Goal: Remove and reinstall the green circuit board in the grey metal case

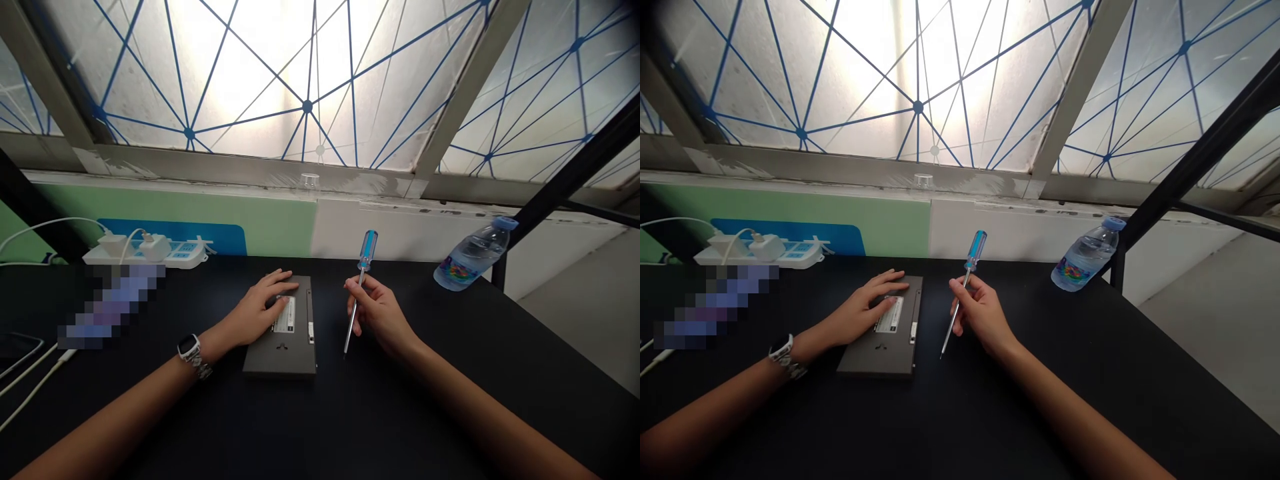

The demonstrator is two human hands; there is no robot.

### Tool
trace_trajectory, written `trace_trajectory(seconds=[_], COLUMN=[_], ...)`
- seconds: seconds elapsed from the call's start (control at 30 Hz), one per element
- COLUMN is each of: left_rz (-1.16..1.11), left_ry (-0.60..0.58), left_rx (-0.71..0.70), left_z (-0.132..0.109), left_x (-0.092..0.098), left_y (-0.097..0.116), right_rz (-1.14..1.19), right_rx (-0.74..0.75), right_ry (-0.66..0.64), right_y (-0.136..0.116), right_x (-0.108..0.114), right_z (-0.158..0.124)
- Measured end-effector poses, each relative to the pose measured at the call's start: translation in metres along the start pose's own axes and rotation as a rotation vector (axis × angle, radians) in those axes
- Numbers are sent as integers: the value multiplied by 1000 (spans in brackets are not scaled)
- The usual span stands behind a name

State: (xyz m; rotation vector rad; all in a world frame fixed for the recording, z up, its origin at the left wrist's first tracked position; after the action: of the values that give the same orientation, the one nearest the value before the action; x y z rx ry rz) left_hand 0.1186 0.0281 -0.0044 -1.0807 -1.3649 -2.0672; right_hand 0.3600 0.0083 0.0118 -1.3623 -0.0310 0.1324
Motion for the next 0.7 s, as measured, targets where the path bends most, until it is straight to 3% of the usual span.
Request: trace_trajectory(seconds=[0.13, 0.27, 0.33, 0.43, 0.7], left_rz=[-9, 0, -7, -27, -53], left_ry=[74, 71, 73, 83, 32], left_rx=[43, 81, 81, 63, 124], left_z=[-1, -2, -3, -3, -2], left_x=[-1, -3, -3, -4, -3], left_y=[4, 5, 4, 1, 3], right_rz=[-118, -243, -316, -399, -397], right_rx=[143, 326, 416, 492, 490], right_ry=[-67, -196, -191, -172, -179], right_y=[-25, -51, -58, -59, -48], right_x=[-13, -38, -47, -51, -44], right_z=[26, 59, 70, 75, 67])
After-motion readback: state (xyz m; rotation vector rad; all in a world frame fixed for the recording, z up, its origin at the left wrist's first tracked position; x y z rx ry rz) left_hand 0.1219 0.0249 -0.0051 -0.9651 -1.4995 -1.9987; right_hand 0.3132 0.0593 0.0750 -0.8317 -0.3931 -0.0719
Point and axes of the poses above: each hand's wrist, its own z-axis towards the middle knuckle, its own x-axis out of the back of the hand, y = z × x, the point moved 5 cm from there along z, towards the middle knuckle, and after that the axes turned 11 degrees about x, right-handed, at the moved point
